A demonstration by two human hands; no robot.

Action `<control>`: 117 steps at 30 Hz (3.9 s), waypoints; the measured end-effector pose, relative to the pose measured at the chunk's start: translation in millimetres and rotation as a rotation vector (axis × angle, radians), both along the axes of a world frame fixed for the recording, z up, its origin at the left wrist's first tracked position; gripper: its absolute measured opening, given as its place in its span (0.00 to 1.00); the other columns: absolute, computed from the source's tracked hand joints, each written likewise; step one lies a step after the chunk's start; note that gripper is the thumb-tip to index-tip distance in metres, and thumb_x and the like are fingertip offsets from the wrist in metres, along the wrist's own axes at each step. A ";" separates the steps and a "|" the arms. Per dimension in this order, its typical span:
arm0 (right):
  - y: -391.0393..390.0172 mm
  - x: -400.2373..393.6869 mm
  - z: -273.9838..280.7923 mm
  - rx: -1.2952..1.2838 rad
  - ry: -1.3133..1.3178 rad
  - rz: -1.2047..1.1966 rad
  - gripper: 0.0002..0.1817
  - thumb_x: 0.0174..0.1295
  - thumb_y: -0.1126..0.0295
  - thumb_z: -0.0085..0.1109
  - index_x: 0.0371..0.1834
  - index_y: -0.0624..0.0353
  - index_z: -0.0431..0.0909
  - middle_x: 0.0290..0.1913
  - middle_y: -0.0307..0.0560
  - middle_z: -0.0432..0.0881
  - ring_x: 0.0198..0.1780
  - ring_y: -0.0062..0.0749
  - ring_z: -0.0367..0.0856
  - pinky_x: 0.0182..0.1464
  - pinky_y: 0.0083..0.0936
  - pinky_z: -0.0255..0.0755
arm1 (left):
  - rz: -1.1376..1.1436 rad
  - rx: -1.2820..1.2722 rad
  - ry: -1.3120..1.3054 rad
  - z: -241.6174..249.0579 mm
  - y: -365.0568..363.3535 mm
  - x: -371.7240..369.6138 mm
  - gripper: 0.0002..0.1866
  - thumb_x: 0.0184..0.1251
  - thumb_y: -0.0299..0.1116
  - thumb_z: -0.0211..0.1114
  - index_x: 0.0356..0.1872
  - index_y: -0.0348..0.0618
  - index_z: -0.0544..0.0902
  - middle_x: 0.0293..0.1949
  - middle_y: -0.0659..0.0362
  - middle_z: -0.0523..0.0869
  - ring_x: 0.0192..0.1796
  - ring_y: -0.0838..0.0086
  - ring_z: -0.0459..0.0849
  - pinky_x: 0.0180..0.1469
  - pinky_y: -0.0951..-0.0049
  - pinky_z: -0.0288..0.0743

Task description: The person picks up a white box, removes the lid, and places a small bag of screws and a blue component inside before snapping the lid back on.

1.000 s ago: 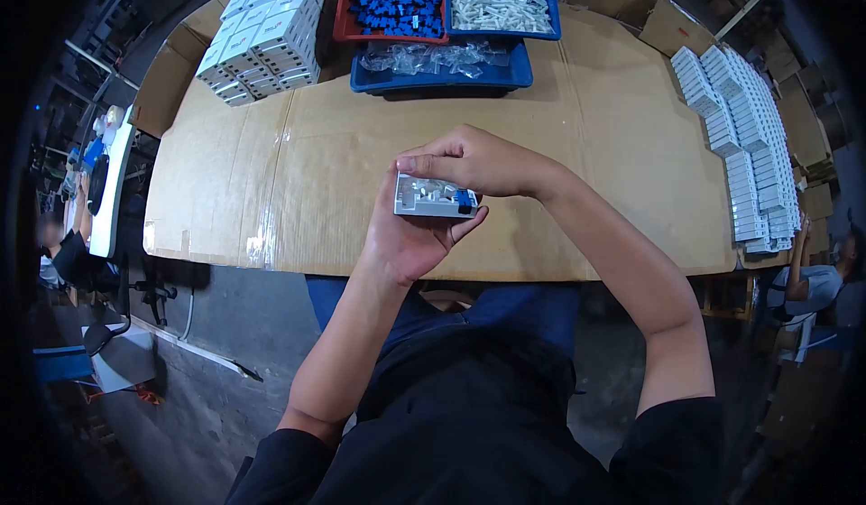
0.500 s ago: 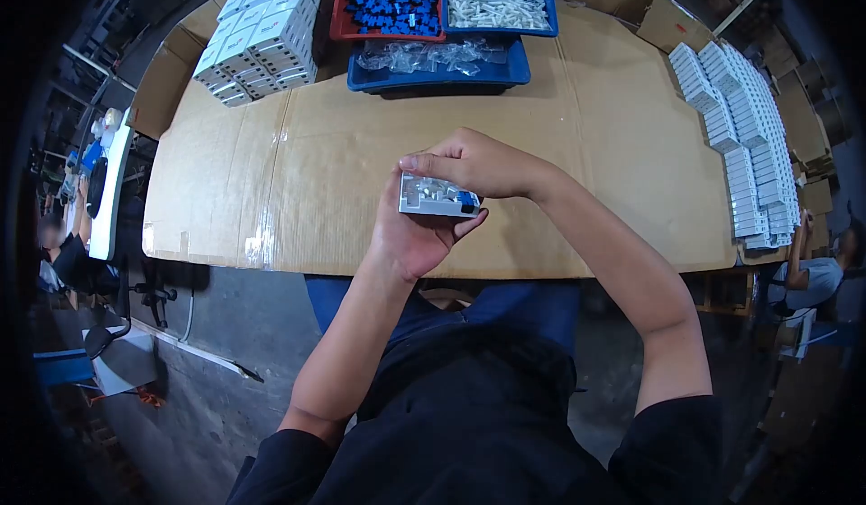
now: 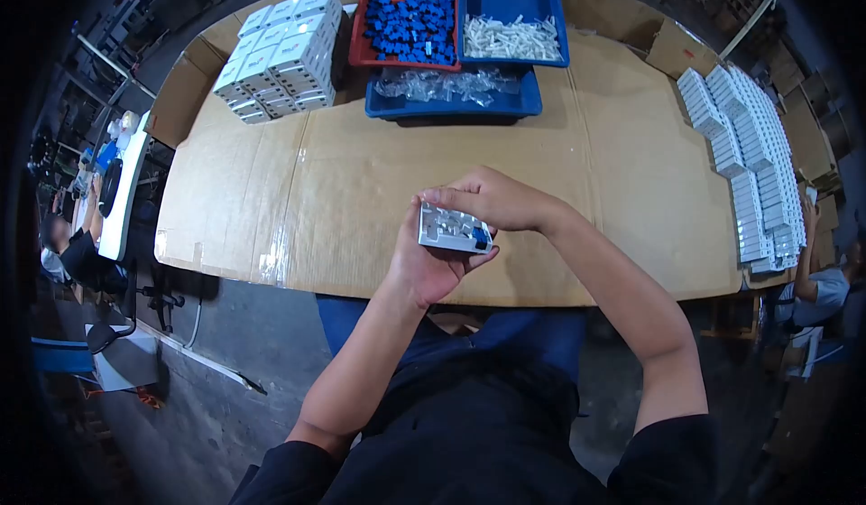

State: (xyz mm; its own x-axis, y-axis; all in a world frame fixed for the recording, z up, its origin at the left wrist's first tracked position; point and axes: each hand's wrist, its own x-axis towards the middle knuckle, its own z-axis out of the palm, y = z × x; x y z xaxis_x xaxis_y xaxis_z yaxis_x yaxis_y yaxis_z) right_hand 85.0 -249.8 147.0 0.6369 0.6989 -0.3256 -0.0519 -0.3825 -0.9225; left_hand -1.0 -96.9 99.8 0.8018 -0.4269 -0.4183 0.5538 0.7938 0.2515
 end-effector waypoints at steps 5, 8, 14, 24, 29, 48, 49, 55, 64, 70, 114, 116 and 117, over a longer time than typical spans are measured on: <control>0.5 -2.4 5.6 -0.046 -0.019 0.004 0.29 0.75 0.38 0.58 0.50 0.55 0.90 0.31 0.34 0.86 0.28 0.14 0.77 0.30 0.19 0.73 | 0.008 0.030 0.007 2.4 -1.4 -0.1 0.39 0.81 0.70 0.38 0.69 0.47 0.75 0.60 0.50 0.85 0.58 0.53 0.87 0.61 0.44 0.84; 0.5 -0.9 8.4 -0.043 -0.006 0.031 0.30 0.76 0.40 0.57 0.68 0.49 0.85 0.41 0.35 0.90 0.33 0.12 0.77 0.32 0.17 0.73 | -0.004 0.035 -0.022 2.0 0.2 2.0 0.38 0.82 0.68 0.36 0.69 0.47 0.75 0.60 0.50 0.85 0.59 0.53 0.87 0.61 0.44 0.84; 0.0 -1.6 4.3 -0.010 -0.014 0.029 0.31 0.76 0.41 0.59 0.68 0.52 0.84 0.44 0.36 0.91 0.36 0.13 0.79 0.36 0.17 0.74 | 0.021 0.075 -0.007 7.0 -1.5 1.0 0.35 0.85 0.64 0.33 0.69 0.47 0.74 0.61 0.51 0.85 0.60 0.54 0.87 0.62 0.45 0.84; 0.5 -3.1 1.8 0.004 -0.057 0.012 0.30 0.77 0.42 0.57 0.65 0.57 0.84 0.54 0.45 0.89 0.52 0.23 0.83 0.57 0.24 0.76 | 0.038 0.051 -0.043 2.9 -0.8 3.2 0.35 0.85 0.64 0.35 0.70 0.46 0.73 0.63 0.51 0.83 0.61 0.55 0.86 0.63 0.44 0.84; -2.2 -8.1 -0.4 0.030 -0.079 0.013 0.30 0.79 0.44 0.55 0.71 0.55 0.80 0.62 0.46 0.88 0.58 0.26 0.84 0.63 0.24 0.76 | 0.057 0.046 -0.030 9.4 -1.2 0.4 0.35 0.85 0.63 0.36 0.73 0.45 0.70 0.68 0.50 0.78 0.66 0.54 0.82 0.67 0.43 0.81; 2.5 -33.2 -12.6 0.116 -0.168 0.002 0.35 0.78 0.43 0.54 0.78 0.57 0.72 0.71 0.50 0.80 0.67 0.33 0.79 0.68 0.30 0.72 | 0.069 0.241 0.009 9.0 0.8 -6.9 0.38 0.83 0.68 0.30 0.74 0.50 0.70 0.67 0.48 0.78 0.69 0.53 0.79 0.69 0.43 0.77; 2.5 -32.8 -13.1 0.116 -0.184 0.012 0.36 0.78 0.43 0.54 0.78 0.57 0.71 0.74 0.51 0.78 0.70 0.35 0.77 0.71 0.31 0.71 | 0.075 0.261 0.017 9.6 0.0 -7.4 0.39 0.83 0.68 0.30 0.74 0.50 0.70 0.67 0.49 0.78 0.69 0.54 0.79 0.68 0.44 0.77; 2.2 -36.8 -13.1 0.107 -0.260 0.072 0.37 0.76 0.44 0.56 0.80 0.55 0.68 0.82 0.52 0.67 0.81 0.45 0.67 0.78 0.36 0.63 | 0.096 0.269 0.036 13.9 3.2 -7.0 0.38 0.83 0.68 0.32 0.73 0.51 0.70 0.65 0.50 0.78 0.67 0.55 0.80 0.68 0.44 0.77; 5.7 -33.3 -25.5 0.140 -0.457 0.083 0.39 0.74 0.41 0.55 0.81 0.53 0.68 0.83 0.51 0.66 0.83 0.49 0.62 0.81 0.39 0.58 | 0.117 0.275 0.006 15.7 10.2 -3.8 0.39 0.83 0.69 0.34 0.74 0.49 0.68 0.66 0.50 0.78 0.65 0.56 0.82 0.65 0.47 0.80; 5.9 -32.0 -26.1 0.107 -0.539 0.144 0.44 0.70 0.37 0.53 0.84 0.49 0.62 0.85 0.48 0.60 0.86 0.48 0.54 0.85 0.43 0.48 | 0.155 0.371 -0.018 14.2 14.3 -3.0 0.40 0.83 0.69 0.38 0.76 0.46 0.67 0.66 0.51 0.78 0.64 0.58 0.82 0.61 0.51 0.82; 0.5 -78.5 -54.9 0.564 0.160 -0.511 0.14 0.71 0.73 0.70 0.56 0.65 0.81 0.50 0.40 0.86 0.54 0.22 0.83 0.58 0.23 0.78 | 0.203 0.646 -0.582 -1.3 28.8 -42.6 0.24 0.80 0.34 0.65 0.72 0.37 0.78 0.69 0.54 0.81 0.69 0.70 0.78 0.72 0.67 0.71; 13.1 -80.5 -46.9 0.545 0.172 -0.557 0.16 0.68 0.74 0.72 0.56 0.63 0.80 0.51 0.40 0.85 0.56 0.24 0.82 0.61 0.25 0.76 | 0.341 0.531 -0.437 -5.5 25.3 -47.2 0.27 0.82 0.39 0.64 0.75 0.39 0.75 0.68 0.54 0.81 0.67 0.71 0.79 0.70 0.67 0.73; 19.0 -83.7 -48.3 0.566 0.215 -0.577 0.17 0.68 0.74 0.73 0.56 0.63 0.80 0.52 0.40 0.85 0.57 0.24 0.82 0.62 0.26 0.76 | 0.408 0.472 -0.364 -6.7 22.8 -48.8 0.28 0.83 0.42 0.63 0.76 0.40 0.73 0.67 0.55 0.81 0.66 0.71 0.80 0.69 0.67 0.74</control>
State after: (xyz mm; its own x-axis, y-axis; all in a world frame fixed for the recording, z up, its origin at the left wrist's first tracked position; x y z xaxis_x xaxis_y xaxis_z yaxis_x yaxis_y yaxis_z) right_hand 1.3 -230.8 98.7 0.9092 0.3762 -0.1786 -0.2942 0.2767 -0.9148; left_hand -49.8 -74.1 93.1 0.9824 0.0962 -0.1601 0.0525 0.6804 0.7309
